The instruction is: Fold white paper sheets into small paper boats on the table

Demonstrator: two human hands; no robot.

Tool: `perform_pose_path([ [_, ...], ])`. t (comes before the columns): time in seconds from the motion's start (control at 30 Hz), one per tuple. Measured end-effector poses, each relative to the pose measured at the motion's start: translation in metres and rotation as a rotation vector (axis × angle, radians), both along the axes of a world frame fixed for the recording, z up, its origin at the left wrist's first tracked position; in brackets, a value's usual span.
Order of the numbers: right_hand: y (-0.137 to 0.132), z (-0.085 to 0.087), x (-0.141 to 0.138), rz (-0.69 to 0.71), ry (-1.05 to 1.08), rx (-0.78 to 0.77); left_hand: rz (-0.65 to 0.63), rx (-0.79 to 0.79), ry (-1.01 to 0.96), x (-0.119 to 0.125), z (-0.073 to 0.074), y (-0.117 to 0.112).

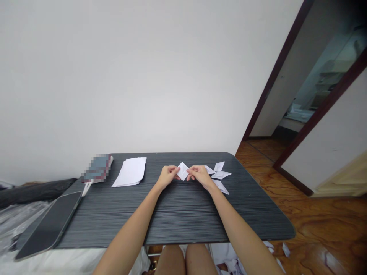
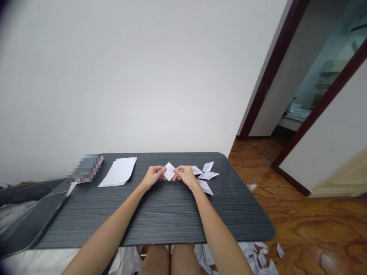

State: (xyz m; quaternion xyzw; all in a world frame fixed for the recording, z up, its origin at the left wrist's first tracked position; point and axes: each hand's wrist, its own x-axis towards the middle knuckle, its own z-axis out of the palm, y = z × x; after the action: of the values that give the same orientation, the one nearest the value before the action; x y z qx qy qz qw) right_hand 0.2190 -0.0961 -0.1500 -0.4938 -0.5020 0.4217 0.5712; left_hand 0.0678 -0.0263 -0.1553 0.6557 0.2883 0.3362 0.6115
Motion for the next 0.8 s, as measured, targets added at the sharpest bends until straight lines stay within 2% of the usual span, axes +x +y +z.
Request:
perform_pose_path([
  [0.2,0.001,0.000,0.001,0.063,-0.057,0.007,-0.001,0.049,0.024,0.000,-0.001,0.002],
  [0.33,0.001,-0.003,-0.003,0.113,-0.139,0.007,0.073,0.246,0.099,-0.001,-0.001,0.001],
  [0.43,0.003,-0.006,-0.009,0.121,-0.121,-0.001,0.096,0.287,0.141,-0.001,-0.002,-0.002],
  [0.53,0.005,-0.008,-0.009,0.090,-0.044,-0.002,0.050,0.236,0.110,-0.001,0.000,-0.005],
  [0.67,0.006,-0.008,-0.002,-0.048,0.101,0.018,-0.109,0.143,-0.049,-0.002,0.006,-0.006],
  [0.8,0.007,-0.008,0.003,-0.079,0.156,0.045,-0.181,0.207,-0.096,-0.004,0.008,-0.005],
])
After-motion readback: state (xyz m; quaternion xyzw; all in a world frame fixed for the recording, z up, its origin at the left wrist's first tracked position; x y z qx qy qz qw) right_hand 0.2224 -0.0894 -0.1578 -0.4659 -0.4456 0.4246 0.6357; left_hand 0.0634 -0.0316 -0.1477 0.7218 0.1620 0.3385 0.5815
